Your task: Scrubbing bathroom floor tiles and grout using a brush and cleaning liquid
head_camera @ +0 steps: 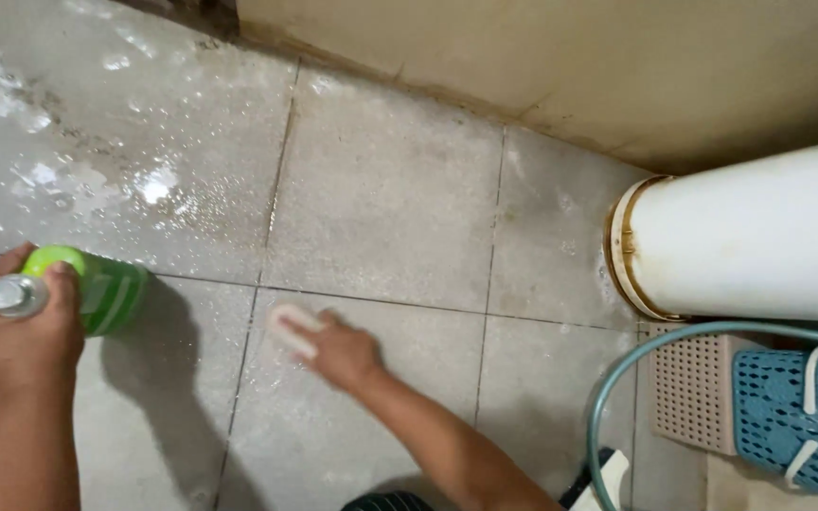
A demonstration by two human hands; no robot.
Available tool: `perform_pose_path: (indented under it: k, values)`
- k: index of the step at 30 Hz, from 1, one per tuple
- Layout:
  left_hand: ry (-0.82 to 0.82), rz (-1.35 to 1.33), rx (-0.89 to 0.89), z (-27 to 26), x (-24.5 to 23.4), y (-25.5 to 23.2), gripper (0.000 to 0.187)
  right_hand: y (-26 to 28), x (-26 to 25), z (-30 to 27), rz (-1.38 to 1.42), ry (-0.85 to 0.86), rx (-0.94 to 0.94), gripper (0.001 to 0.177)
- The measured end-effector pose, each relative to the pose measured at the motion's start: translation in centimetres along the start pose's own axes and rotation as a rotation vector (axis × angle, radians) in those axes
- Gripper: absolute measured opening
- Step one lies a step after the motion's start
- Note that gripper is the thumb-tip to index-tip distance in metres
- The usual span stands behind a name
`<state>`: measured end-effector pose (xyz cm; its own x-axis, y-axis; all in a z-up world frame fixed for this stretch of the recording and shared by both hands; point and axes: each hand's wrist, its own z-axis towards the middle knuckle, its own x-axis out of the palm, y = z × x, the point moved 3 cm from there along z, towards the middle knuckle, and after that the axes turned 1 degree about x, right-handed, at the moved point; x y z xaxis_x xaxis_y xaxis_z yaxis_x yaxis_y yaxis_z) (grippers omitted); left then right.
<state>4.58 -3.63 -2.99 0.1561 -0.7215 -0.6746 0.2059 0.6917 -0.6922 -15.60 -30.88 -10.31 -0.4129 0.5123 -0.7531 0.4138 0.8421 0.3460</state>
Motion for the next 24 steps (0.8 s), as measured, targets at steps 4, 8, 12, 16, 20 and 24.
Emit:
perform_pose_path:
  k: [4, 8, 12, 16, 20, 24]
  values:
    - [-0.019, -0.034, 0.004, -0.5, 0.0, 0.9, 0.034, -19.1, -5.5, -3.6, 0.195, -0.285, 0.778, 0.080]
    - [-0.060, -0.110, 0.073, 0.1, -0.2, -0.2, 0.032, -25.5, -6.9, -9.9, 0.451, -0.439, 1.110, 0.079]
    - [0.086, -0.115, -0.046, 1.7, -0.6, -0.4, 0.035, -18.6, -6.5, -4.6, 0.363, -0.475, 0.929, 0.080]
    - [0.202, -0.137, 0.068, 4.5, 0.7, 0.2, 0.033, 0.5, -6.1, 0.5, 0.314, -0.268, 0.475, 0.072]
    - [0.232, -0.071, 0.174, 7.3, 3.1, -0.3, 0.035, 16.6, 8.0, -0.5, 0.289, 0.036, 0.125, 0.074]
    - [0.255, -0.123, 0.247, 11.4, 6.3, 0.4, 0.032, 20.8, 11.5, -2.7, -0.031, -0.010, -0.143, 0.068]
